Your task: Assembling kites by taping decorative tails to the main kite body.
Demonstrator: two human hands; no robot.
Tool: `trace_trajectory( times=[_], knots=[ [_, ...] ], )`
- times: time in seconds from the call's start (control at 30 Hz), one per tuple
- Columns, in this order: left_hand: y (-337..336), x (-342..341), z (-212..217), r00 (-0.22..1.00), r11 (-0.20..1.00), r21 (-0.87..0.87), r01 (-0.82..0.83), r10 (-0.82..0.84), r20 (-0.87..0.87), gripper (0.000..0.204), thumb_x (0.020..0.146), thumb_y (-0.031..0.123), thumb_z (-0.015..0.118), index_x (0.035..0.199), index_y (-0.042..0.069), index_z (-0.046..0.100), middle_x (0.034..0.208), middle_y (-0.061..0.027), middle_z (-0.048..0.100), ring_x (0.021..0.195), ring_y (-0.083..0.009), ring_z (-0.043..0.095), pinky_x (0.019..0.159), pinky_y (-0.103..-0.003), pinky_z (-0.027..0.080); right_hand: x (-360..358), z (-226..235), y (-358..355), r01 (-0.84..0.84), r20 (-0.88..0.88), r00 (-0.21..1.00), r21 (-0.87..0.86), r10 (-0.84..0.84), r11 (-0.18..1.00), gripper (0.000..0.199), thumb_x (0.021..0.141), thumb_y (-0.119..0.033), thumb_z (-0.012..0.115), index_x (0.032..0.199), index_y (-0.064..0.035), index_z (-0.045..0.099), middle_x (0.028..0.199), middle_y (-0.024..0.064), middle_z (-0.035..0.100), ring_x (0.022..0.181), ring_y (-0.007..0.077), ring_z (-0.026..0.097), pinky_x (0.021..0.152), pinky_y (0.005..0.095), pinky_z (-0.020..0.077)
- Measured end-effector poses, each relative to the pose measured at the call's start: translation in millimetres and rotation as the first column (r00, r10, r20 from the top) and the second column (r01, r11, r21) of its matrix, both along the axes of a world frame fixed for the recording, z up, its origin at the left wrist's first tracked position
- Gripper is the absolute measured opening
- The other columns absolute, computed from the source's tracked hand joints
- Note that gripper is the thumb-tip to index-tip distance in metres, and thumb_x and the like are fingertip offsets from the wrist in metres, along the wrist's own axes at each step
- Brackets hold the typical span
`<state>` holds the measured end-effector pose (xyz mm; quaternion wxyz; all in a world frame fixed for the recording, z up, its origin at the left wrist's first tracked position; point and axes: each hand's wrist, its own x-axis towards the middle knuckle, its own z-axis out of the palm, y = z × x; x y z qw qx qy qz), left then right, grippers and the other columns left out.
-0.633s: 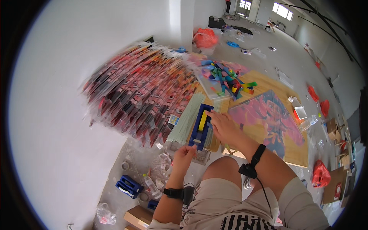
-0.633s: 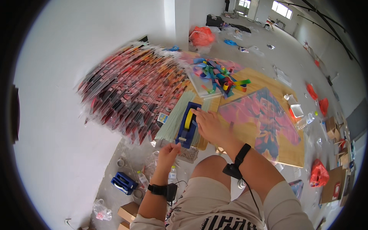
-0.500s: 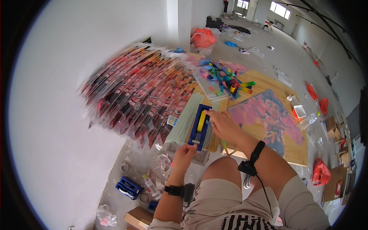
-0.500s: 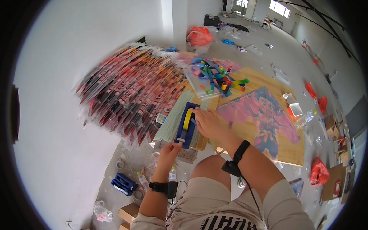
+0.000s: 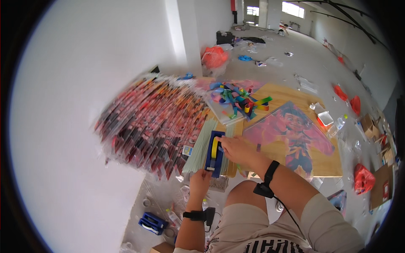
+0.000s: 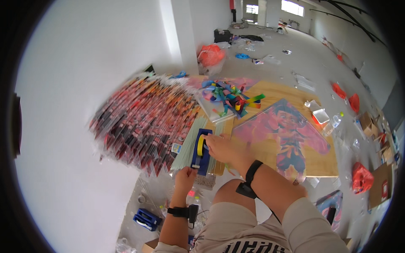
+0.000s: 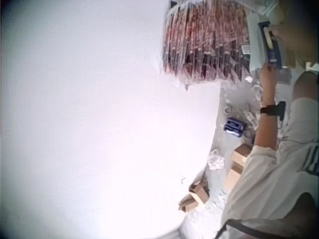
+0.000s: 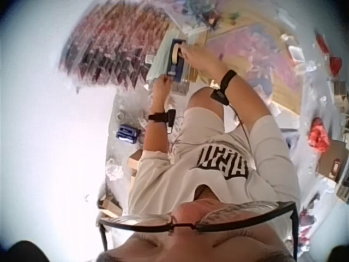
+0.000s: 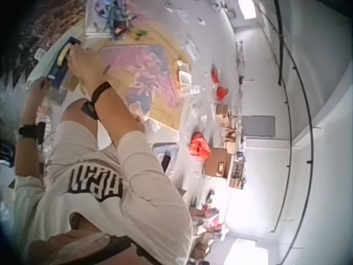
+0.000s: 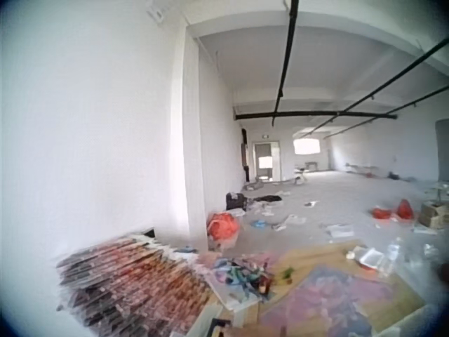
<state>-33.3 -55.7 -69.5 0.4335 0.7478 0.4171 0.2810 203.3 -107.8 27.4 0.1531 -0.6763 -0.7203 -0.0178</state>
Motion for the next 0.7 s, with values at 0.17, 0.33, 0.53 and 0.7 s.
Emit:
trace_trajectory(
  times=[0.17, 0.33, 0.53, 0.7],
  knots=[
    [-15.3, -25.4, -17.2, 0.961, 0.963, 0.256, 0.088, -0.014, -0.276, 0.019, 0.088, 0.02, 0.072, 0.09, 0.001, 0.069, 0.074, -0.0128, 0.07, 0.066, -0.0274, 0.067, 0.064, -0.035, 0.052, 0.8, -8.9, -11.8, 0.007, 0.042, 0.999, 0.082, -0.01, 0.997, 0.035, 0.094, -0.015, 0.057, 0.126, -0.0046, 0.053, 0.139, 0.0196, 0.056, 0.121, 0.0315, 0.058, 0.099, 0.0485, 0.0429],
    [-74.5, -35.8, 50.6, 0.983, 0.99, -0.116, 0.076, -0.054, 0.178, 0.012, 0.09, 0.013, 0.074, 0.094, 0.003, 0.07, 0.075, -0.004, 0.069, 0.068, -0.0107, 0.064, 0.062, -0.025, 0.049, -9.4, 10.1, -82.2, 0.052, -0.656, 0.752, 0.151, 0.061, 0.987, 0.014, 0.099, -0.013, 0.057, 0.107, -0.0059, 0.048, 0.136, 0.0177, 0.058, 0.125, 0.0258, 0.057, 0.102, 0.0445, 0.0418],
    [-157.4, -5.3, 144.1, 0.827, 0.967, -0.184, 0.178, -0.046, 0.56, 0.01, 0.09, 0.0, 0.073, 0.099, 0.002, 0.069, 0.087, -0.0009, 0.068, 0.076, -0.0044, 0.06, 0.063, -0.019, 0.044, -35.5, 68.9, -227.9, -0.028, -0.939, 0.245, 0.243, 0.242, 0.97, 0.004, 0.106, -0.01, 0.047, 0.105, -0.0071, 0.045, 0.141, 0.016, 0.056, 0.128, 0.0186, 0.051, 0.104, 0.0362, 0.0402],
    [-225.5, 40.5, 195.2, 0.768, 0.923, -0.085, 0.376, -0.259, 0.586, 0.017, 0.089, -0.005, 0.071, 0.104, 0.001, 0.066, 0.095, -0.0061, 0.069, 0.084, -0.0089, 0.064, 0.074, -0.02, 0.049, -49.2, 120.9, -311.9, -0.043, -0.912, 0.282, 0.297, 0.297, 0.954, 0.004, 0.108, -0.012, 0.044, 0.105, -0.0089, 0.045, 0.152, 0.0166, 0.047, 0.128, 0.0141, 0.047, 0.106, 0.0328, 0.0378]
  ],
)
